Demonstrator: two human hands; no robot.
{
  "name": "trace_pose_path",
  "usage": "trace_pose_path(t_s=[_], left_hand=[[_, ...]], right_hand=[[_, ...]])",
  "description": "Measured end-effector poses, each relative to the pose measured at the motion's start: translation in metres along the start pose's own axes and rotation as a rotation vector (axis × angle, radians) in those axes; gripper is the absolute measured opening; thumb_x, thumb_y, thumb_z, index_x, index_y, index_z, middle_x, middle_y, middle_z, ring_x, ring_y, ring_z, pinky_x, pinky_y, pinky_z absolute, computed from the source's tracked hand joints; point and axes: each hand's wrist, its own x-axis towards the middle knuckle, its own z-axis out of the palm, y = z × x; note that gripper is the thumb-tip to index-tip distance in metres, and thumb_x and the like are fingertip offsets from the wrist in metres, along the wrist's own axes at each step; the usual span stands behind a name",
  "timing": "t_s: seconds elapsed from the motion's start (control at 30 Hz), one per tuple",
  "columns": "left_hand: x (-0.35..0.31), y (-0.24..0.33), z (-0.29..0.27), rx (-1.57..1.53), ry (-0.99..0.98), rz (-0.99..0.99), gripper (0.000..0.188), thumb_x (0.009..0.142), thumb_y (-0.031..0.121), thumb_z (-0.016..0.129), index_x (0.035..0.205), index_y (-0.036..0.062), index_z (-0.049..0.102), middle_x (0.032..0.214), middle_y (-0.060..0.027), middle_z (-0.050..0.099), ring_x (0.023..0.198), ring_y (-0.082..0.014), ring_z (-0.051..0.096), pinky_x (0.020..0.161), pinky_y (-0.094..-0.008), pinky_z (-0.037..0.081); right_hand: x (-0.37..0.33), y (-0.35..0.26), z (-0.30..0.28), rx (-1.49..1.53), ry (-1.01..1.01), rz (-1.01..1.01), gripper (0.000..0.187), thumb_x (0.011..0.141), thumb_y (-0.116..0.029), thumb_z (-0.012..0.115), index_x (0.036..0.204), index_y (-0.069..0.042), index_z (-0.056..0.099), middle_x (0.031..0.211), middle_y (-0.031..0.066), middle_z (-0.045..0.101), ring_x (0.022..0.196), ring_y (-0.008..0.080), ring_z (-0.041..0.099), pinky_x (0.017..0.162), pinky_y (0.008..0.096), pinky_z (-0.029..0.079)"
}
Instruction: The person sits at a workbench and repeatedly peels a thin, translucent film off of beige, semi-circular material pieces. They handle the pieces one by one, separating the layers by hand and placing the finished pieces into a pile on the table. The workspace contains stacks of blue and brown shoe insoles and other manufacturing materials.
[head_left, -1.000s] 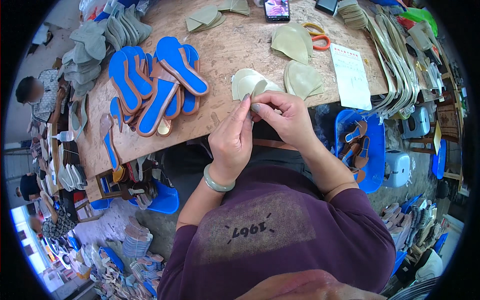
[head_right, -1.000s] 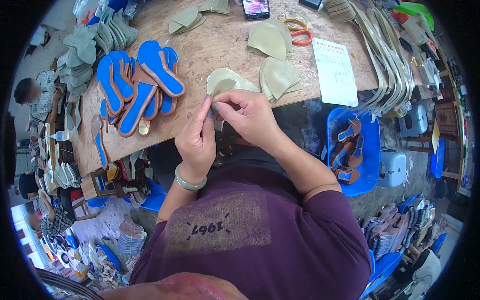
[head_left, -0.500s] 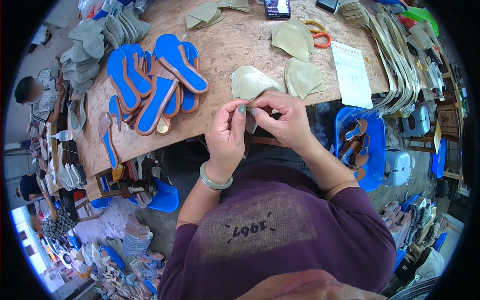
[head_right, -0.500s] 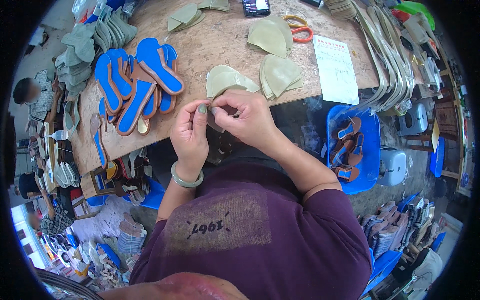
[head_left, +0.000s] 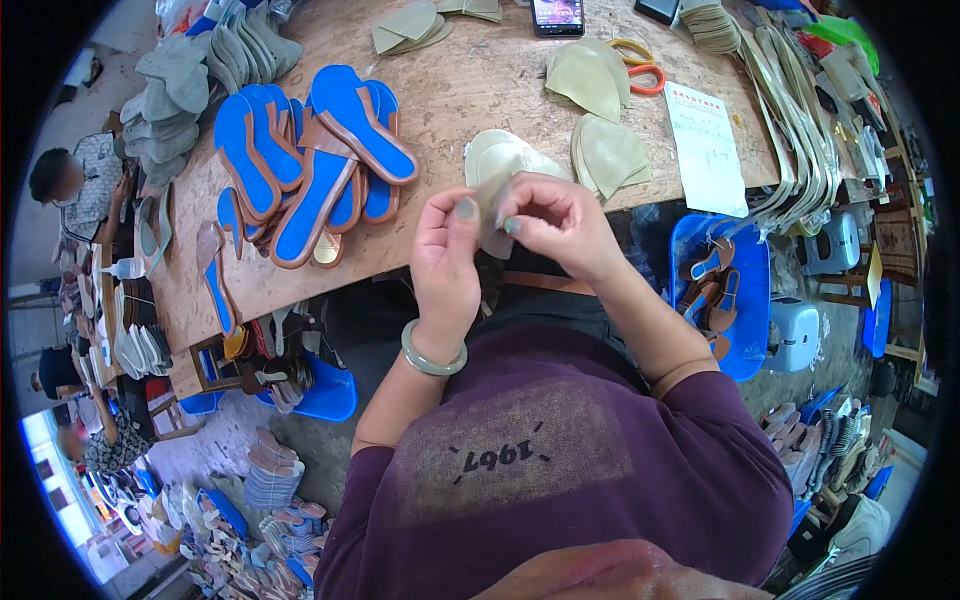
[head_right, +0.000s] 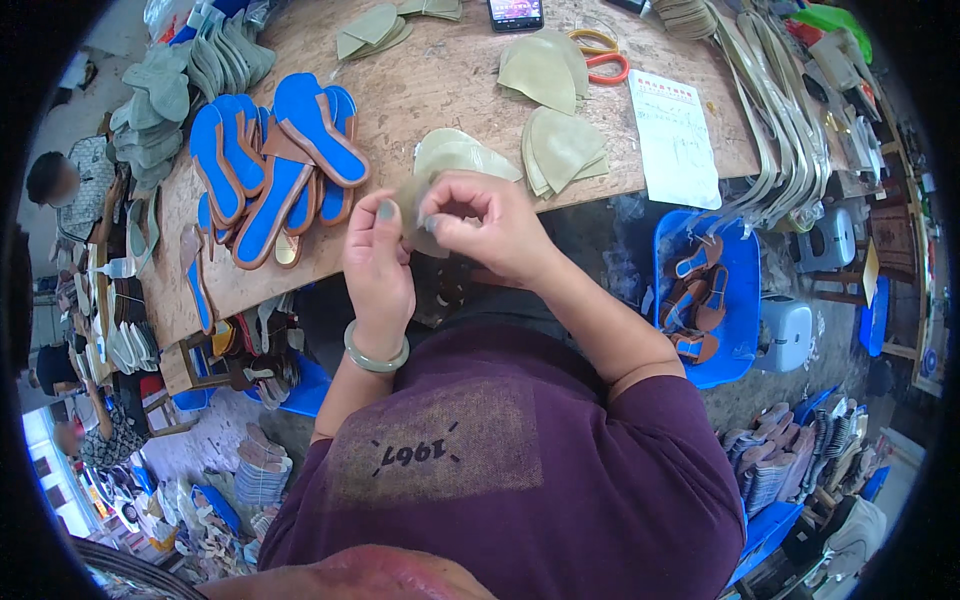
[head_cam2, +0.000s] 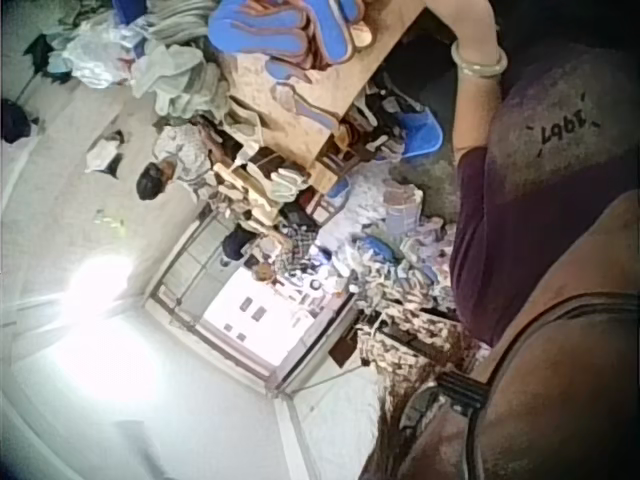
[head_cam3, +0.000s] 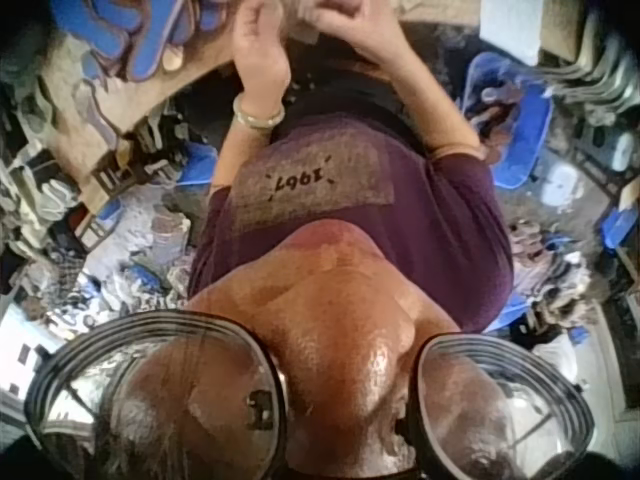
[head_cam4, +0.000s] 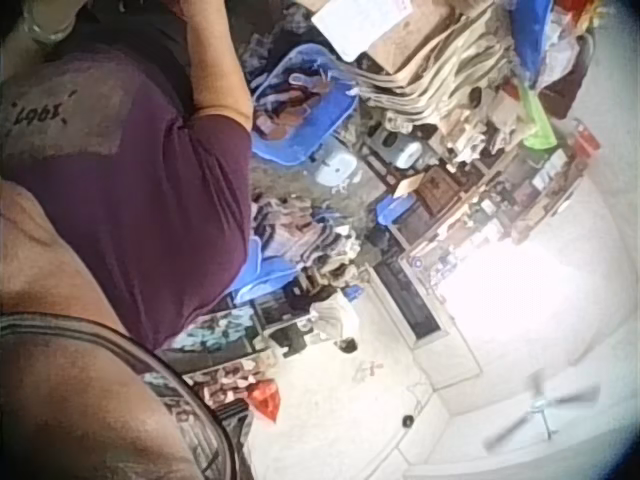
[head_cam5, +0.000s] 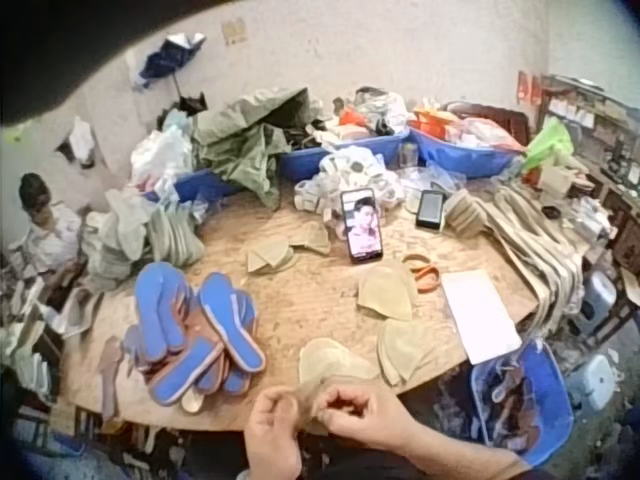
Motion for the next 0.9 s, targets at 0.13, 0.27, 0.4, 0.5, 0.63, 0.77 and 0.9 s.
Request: trace_pose_path(t_s=[0.13, 0.27, 0.4, 0.5, 0.63, 0.77, 0.9], left_hand=[[-0.003, -0.003, -0.004, 0.167, -0.050, 0.006, 0.026, 0.099, 0.021, 0.055, 0.109, -0.0026, 0.061, 0.094, -0.0036, 0.065, 0.083, -0.0078, 0.059, 0.073, -0.0222, 0.049], [-0.001, -0.004, -0.010, 0.116, -0.070, 0.075, 0.027, 0.099, 0.018, 0.055, 0.116, -0.0027, 0.061, 0.096, -0.0044, 0.066, 0.084, -0.0080, 0.059, 0.075, -0.0233, 0.049], [-0.004, -0.006, -0.005, 0.688, -0.103, 0.431, 0.024, 0.098, 0.012, 0.054, 0.116, -0.0022, 0.061, 0.101, -0.0061, 0.068, 0.087, -0.0106, 0.063, 0.078, -0.0244, 0.051], [-0.009, -0.004, 0.001, 0.715, -0.175, 0.472, 0.020, 0.097, 0.007, 0.054, 0.114, -0.0012, 0.062, 0.106, -0.0095, 0.069, 0.094, -0.0163, 0.067, 0.083, -0.0270, 0.052], [-0.003, 0.001, -0.004, 0.449, -0.138, 0.286, 0.020, 0.099, 0.010, 0.052, 0.111, -0.0020, 0.062, 0.102, -0.0104, 0.069, 0.092, -0.0166, 0.067, 0.083, -0.0281, 0.052], [0.013, 0.015, -0.023, 0.304, 0.128, 0.156, 0.021, 0.099, 0.016, 0.052, 0.106, -0.0033, 0.059, 0.098, -0.0127, 0.068, 0.089, -0.0186, 0.067, 0.082, -0.0306, 0.053], [0.039, 0.056, -0.057, 0.138, 0.237, 0.347, 0.021, 0.098, 0.015, 0.055, 0.109, -0.0018, 0.062, 0.099, -0.0076, 0.067, 0.088, -0.0115, 0.062, 0.079, -0.0256, 0.050]], right_hand=[[0.000, -0.001, -0.002, -0.238, -0.057, -0.121, 0.010, 0.080, -0.010, 0.062, 0.083, 0.000, 0.060, 0.084, 0.0031, 0.057, 0.079, 0.0110, 0.054, 0.072, 0.0250, 0.044], [0.002, 0.011, -0.011, 0.050, -0.121, -0.026, 0.015, 0.082, -0.014, 0.066, 0.082, 0.000, 0.060, 0.082, 0.0026, 0.057, 0.077, 0.0110, 0.055, 0.072, 0.0257, 0.045], [-0.002, -0.009, -0.008, -0.434, -0.110, -0.114, 0.025, 0.080, -0.020, 0.075, 0.084, 0.001, 0.061, 0.075, 0.0036, 0.061, 0.063, 0.0103, 0.055, 0.061, 0.0257, 0.047], [-0.004, -0.004, -0.009, -0.469, -0.032, -0.159, 0.028, 0.081, -0.023, 0.075, 0.076, 0.001, 0.061, 0.065, 0.0060, 0.059, 0.059, 0.0115, 0.055, 0.055, 0.0280, 0.045], [-0.016, 0.013, -0.024, -0.607, -0.019, -0.402, 0.022, 0.085, -0.009, 0.065, 0.067, -0.003, 0.054, 0.061, 0.0068, 0.058, 0.053, 0.0206, 0.056, 0.049, 0.0312, 0.042], [-0.042, 0.016, -0.039, -0.713, 0.065, -0.460, 0.024, 0.082, -0.005, 0.061, 0.061, -0.003, 0.050, 0.060, 0.0083, 0.053, 0.050, 0.0235, 0.050, 0.048, 0.0328, 0.039], [-0.093, 0.067, -0.115, -0.784, 0.303, -0.098, 0.028, 0.083, -0.016, 0.064, 0.061, -0.001, 0.054, 0.057, 0.0082, 0.052, 0.049, 0.0248, 0.048, 0.049, 0.0338, 0.041]])
